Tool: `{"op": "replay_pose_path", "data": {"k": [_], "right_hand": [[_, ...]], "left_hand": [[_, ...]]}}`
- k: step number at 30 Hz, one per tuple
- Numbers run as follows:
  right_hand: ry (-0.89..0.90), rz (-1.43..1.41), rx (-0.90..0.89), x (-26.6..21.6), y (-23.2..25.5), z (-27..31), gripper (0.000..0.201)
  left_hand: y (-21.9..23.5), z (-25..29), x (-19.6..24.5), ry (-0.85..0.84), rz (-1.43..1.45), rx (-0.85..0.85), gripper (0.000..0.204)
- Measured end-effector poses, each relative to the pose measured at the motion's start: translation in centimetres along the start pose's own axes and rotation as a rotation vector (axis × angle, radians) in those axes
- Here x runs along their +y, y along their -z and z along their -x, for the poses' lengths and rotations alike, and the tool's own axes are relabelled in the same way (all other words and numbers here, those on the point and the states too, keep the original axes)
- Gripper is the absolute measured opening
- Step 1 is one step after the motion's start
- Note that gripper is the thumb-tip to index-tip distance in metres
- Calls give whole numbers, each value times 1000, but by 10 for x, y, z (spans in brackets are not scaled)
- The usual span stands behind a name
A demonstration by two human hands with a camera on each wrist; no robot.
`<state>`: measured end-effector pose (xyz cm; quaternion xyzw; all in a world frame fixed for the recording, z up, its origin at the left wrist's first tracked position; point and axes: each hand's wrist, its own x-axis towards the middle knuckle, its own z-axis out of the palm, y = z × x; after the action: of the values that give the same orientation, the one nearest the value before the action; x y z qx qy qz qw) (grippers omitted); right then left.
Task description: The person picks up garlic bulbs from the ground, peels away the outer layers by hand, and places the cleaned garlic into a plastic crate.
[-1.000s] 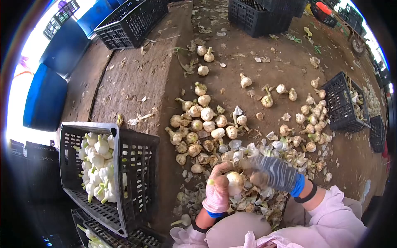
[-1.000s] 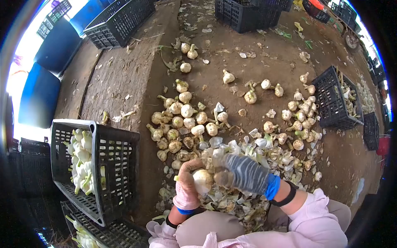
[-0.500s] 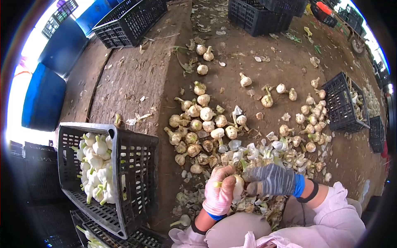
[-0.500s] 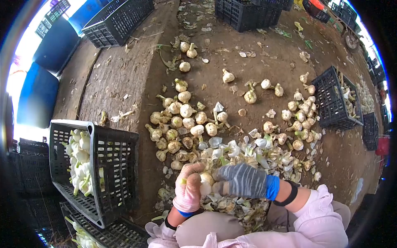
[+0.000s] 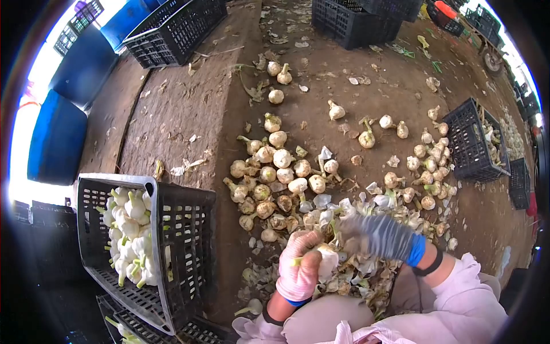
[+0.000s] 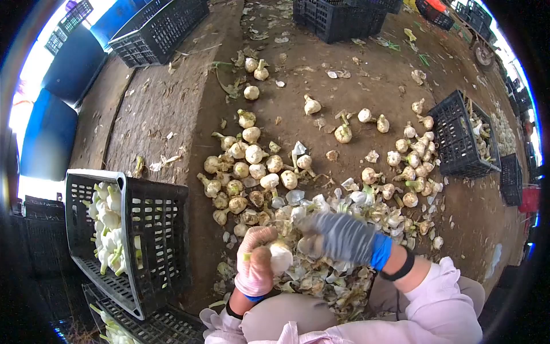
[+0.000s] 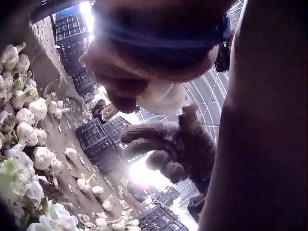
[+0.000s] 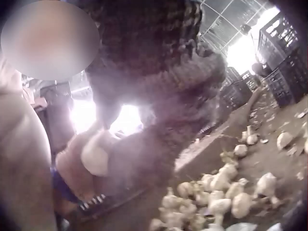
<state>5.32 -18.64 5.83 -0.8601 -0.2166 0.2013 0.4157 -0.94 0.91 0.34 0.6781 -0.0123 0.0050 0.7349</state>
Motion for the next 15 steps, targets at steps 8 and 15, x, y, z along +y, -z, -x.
{"op": "replay_pose_path", "data": {"k": [8,15], "right_hand": [[291,321,-509,-14,12,-8,19],[-75,-374,-194,15,33,-1,34]], "left_hand": [[-1,-11,16,-221,-378,-172,26],[-1,5,7,8,198,-110,36]]}}
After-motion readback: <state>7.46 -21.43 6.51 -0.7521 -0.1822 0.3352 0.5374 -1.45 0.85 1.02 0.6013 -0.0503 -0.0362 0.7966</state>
